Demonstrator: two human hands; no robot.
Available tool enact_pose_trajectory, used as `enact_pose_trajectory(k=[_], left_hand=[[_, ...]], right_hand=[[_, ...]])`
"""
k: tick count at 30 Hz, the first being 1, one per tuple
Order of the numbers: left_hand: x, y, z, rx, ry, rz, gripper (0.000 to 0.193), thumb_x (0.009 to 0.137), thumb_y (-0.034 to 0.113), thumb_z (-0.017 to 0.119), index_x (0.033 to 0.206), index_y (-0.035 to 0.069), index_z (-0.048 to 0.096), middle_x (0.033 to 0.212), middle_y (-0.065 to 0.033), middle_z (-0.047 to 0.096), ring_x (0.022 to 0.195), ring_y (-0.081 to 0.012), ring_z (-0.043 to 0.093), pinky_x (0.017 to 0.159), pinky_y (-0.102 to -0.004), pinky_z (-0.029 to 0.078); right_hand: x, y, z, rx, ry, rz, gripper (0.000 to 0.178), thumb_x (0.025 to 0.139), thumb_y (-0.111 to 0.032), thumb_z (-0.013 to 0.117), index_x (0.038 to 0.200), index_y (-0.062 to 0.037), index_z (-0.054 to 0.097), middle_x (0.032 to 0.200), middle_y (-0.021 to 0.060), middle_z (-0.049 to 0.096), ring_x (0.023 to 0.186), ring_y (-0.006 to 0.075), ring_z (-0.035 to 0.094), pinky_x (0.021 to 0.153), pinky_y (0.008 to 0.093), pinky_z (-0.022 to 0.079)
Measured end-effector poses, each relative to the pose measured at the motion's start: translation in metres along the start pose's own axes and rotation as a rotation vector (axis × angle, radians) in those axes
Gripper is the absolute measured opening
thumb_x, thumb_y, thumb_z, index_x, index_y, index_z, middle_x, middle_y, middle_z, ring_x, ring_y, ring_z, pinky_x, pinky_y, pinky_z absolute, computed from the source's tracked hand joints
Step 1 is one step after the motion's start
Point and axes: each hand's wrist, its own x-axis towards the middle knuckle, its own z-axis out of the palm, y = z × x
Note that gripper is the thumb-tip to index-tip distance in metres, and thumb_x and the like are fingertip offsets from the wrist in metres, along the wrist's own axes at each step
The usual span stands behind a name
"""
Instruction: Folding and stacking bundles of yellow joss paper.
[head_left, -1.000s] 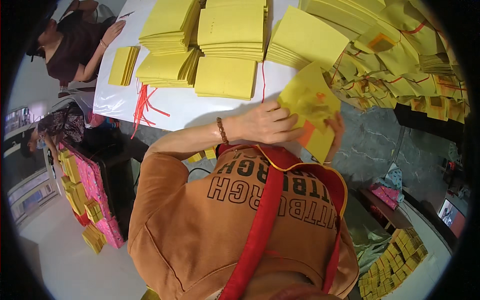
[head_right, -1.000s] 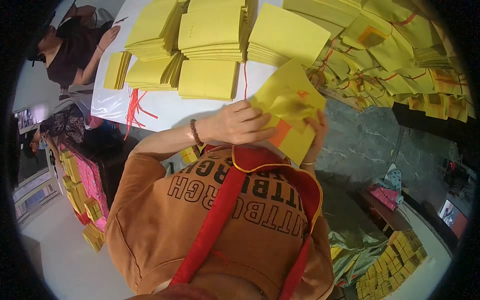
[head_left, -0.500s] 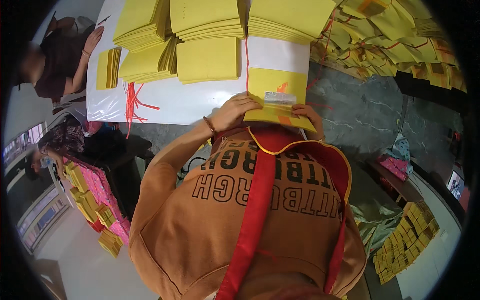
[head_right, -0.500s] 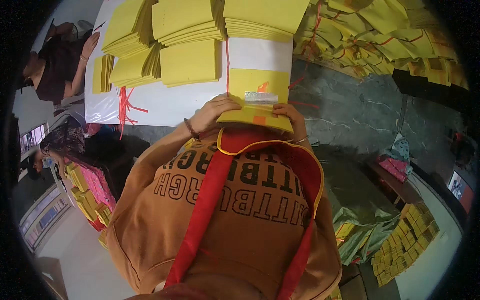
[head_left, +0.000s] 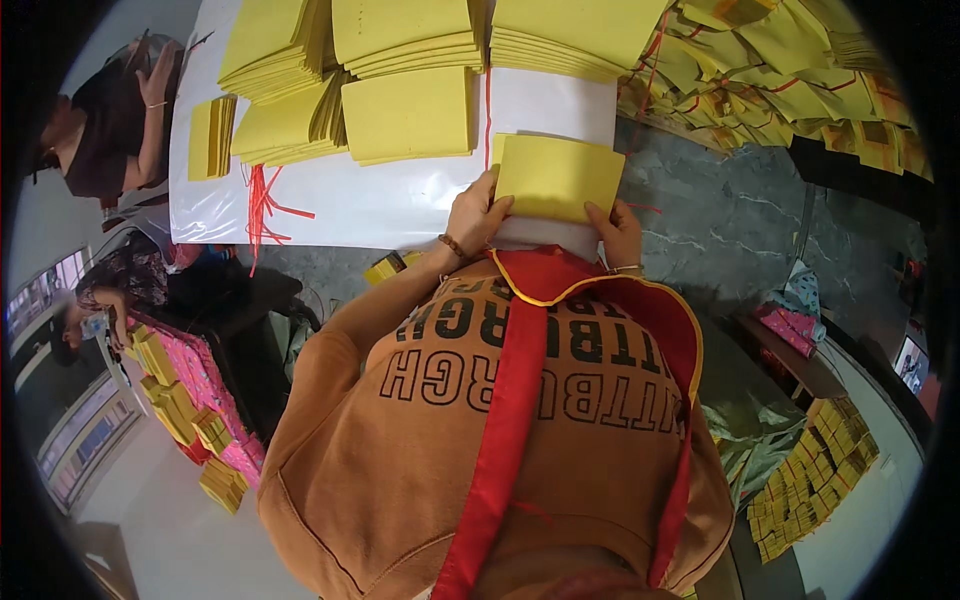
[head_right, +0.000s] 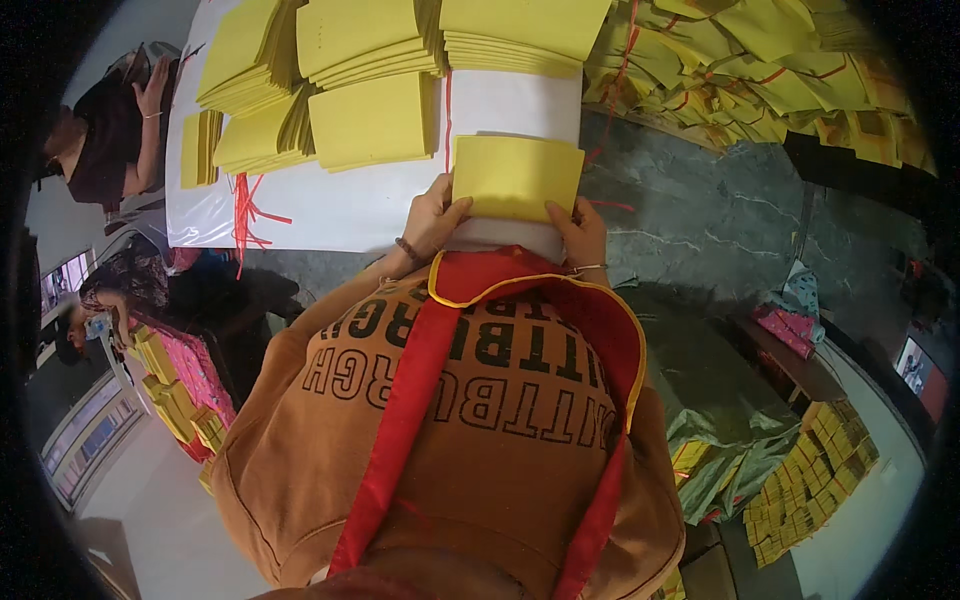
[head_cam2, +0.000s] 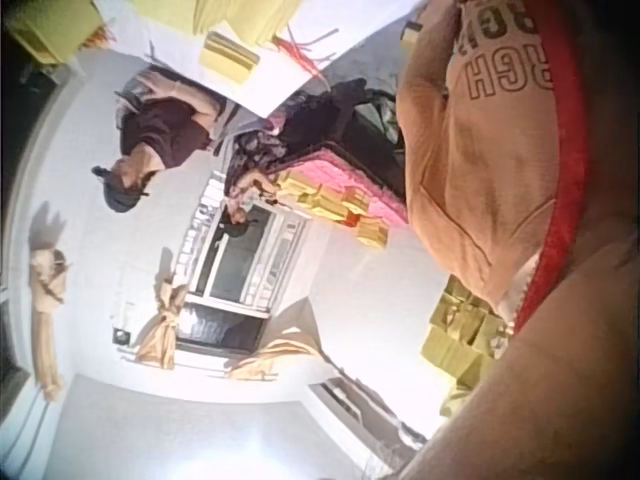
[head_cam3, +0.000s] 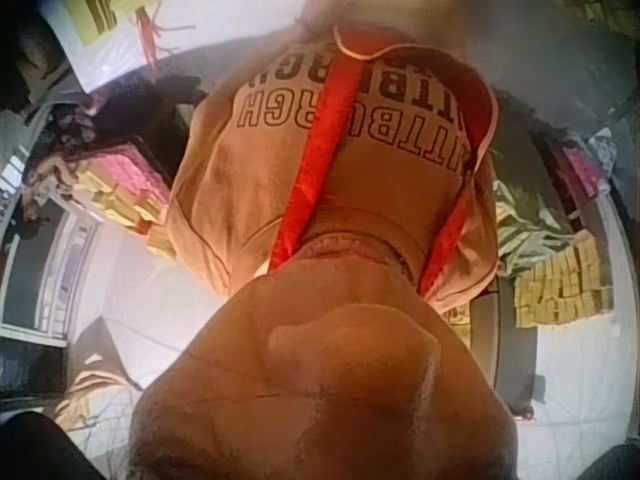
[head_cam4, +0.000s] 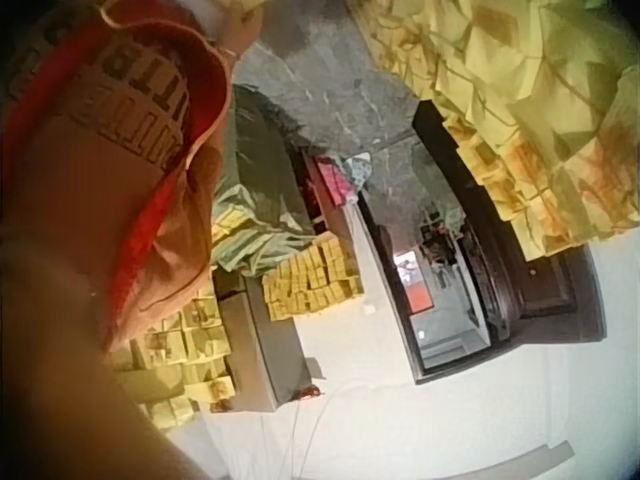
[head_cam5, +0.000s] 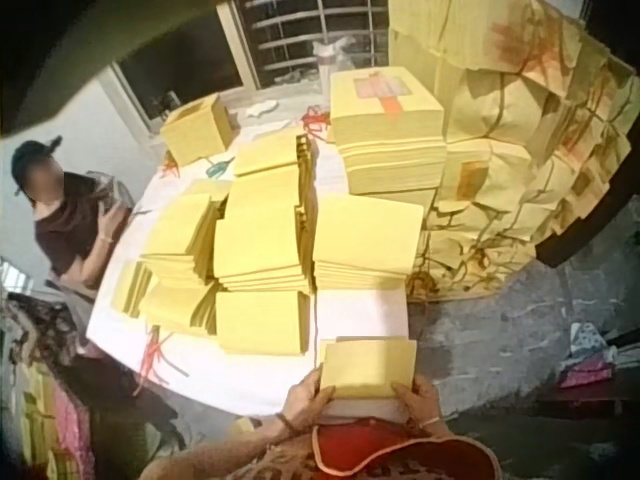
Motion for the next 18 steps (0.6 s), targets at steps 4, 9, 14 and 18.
enact_pose_trajectory(k=[4,9,14,18], left_hand=[[-0.002,0.003,0.000,-0.047,0.021,-0.085,0.037,0.079,0.010,0.058,0.114,0.001,0.046,0.092,-0.0220,0.061,0.081,-0.0336,0.061,0.068,-0.0378,0.048],[-0.001,-0.007,0.004,0.065,0.140,0.134,0.050,0.078,0.005,0.057,0.125,0.004,0.038,0.095,-0.0221,0.061,0.083,-0.0361,0.061,0.070,-0.0386,0.048],[-0.005,0.020,-0.006,0.068,0.057,-0.077,0.064,0.076,0.001,0.054,0.133,0.010,0.024,0.092,-0.0216,0.059,0.082,-0.0379,0.060,0.070,-0.0414,0.047],[0.000,0.023,-0.010,0.099,0.022,-0.157,0.066,0.076,0.002,0.055,0.133,0.011,0.023,0.088,-0.0212,0.058,0.081,-0.0384,0.059,0.069,-0.0427,0.047]], right_hand=[[0.005,-0.004,0.005,-0.045,0.026,-0.057,0.025,0.083,-0.023,0.063,0.089,0.0008,0.062,0.078,0.0013,0.061,0.068,0.0075,0.050,0.062,0.0231,0.041],[0.011,0.000,0.001,-0.394,0.084,-0.094,0.033,0.082,-0.031,0.063,0.082,0.0016,0.060,0.064,0.0057,0.057,0.060,0.0089,0.049,0.054,0.0263,0.039],[0.011,-0.010,0.009,-0.635,0.150,-0.142,0.040,0.081,-0.039,0.059,0.078,0.0010,0.059,0.059,0.0138,0.053,0.052,0.0237,0.050,0.051,0.0345,0.038],[0.015,-0.007,0.010,-0.682,0.170,-0.180,0.040,0.081,-0.039,0.059,0.078,0.0002,0.059,0.061,0.0154,0.055,0.054,0.0295,0.052,0.052,0.0373,0.039]])
